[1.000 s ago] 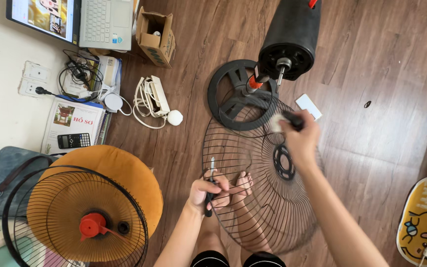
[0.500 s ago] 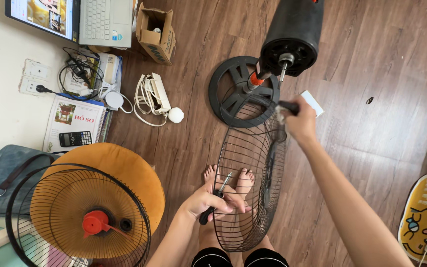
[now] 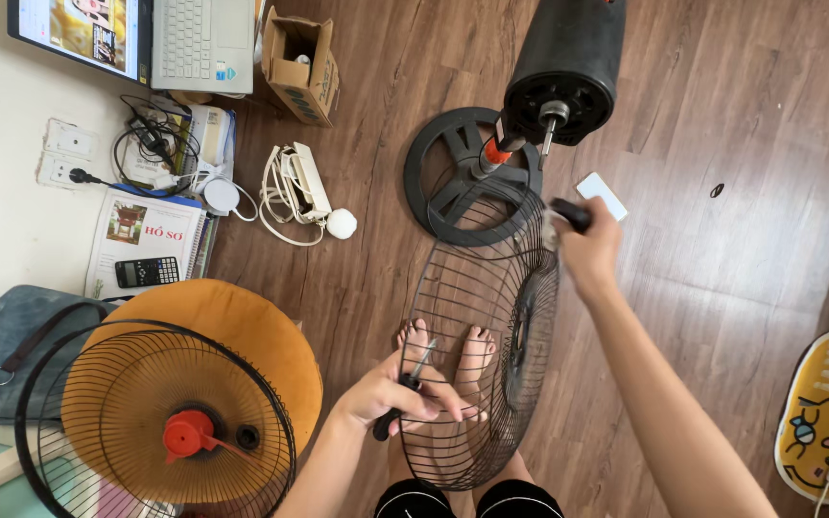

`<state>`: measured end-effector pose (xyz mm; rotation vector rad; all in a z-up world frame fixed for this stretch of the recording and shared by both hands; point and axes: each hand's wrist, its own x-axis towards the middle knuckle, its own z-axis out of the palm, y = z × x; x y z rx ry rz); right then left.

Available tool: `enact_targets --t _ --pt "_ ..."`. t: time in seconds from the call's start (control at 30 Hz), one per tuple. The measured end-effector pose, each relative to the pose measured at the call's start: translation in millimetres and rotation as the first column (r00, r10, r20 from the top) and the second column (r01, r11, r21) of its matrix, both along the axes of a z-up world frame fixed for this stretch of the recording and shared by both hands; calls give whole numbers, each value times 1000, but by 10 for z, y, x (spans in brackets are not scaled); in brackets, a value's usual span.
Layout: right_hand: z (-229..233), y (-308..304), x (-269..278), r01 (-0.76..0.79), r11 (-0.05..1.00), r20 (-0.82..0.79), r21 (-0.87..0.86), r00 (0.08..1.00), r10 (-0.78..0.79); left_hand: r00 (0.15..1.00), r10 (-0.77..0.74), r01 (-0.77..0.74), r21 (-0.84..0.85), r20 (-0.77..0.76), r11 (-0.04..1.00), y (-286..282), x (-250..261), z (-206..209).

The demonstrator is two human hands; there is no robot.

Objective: The person uses a screwdriver to tighten screws on the motor housing of a standing electric fan. They then attach the front wire cage and secure it with a red plastic cap.

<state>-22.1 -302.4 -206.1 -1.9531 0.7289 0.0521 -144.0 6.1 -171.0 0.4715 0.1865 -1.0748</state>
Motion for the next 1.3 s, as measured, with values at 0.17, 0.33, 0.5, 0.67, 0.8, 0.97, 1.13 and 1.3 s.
enact_targets --t 0.17,0.33,0.5,0.67,0.8,0.97,1.13,1.3 --pt "136 -37 -232 189 917 173 350 950 -262 987 119 -101 -157 108 982 88 -41 -108" --pt "137 589 -427 107 970 253 219 954 -163 993 -88 75 160 75 984 10 1 -95" --pt "-226 591 -803 7 970 140 -243 990 28 957 269 -252 -146 109 956 56 -14 55" --pt "-292 223 -1120 47 969 -71 -243 995 -66 932 350 -328 -193 93 925 308 -117 -21" --pt "-30 224 -915 277 950 -10 143 961 -278 922 374 -347 -220 96 912 340 -144 -156" --pt "97 807 -675 -49 999 222 8 974 46 964 258 -248 -129 71 960 308 -132 -201" --pt "183 683 -816 -116 969 -121 -220 988 91 941 337 -321 -221 38 921 345 -167 -199" --pt "69 428 -436 235 950 -14 207 971 -238 948 304 -277 -226 93 934 400 -183 -252"
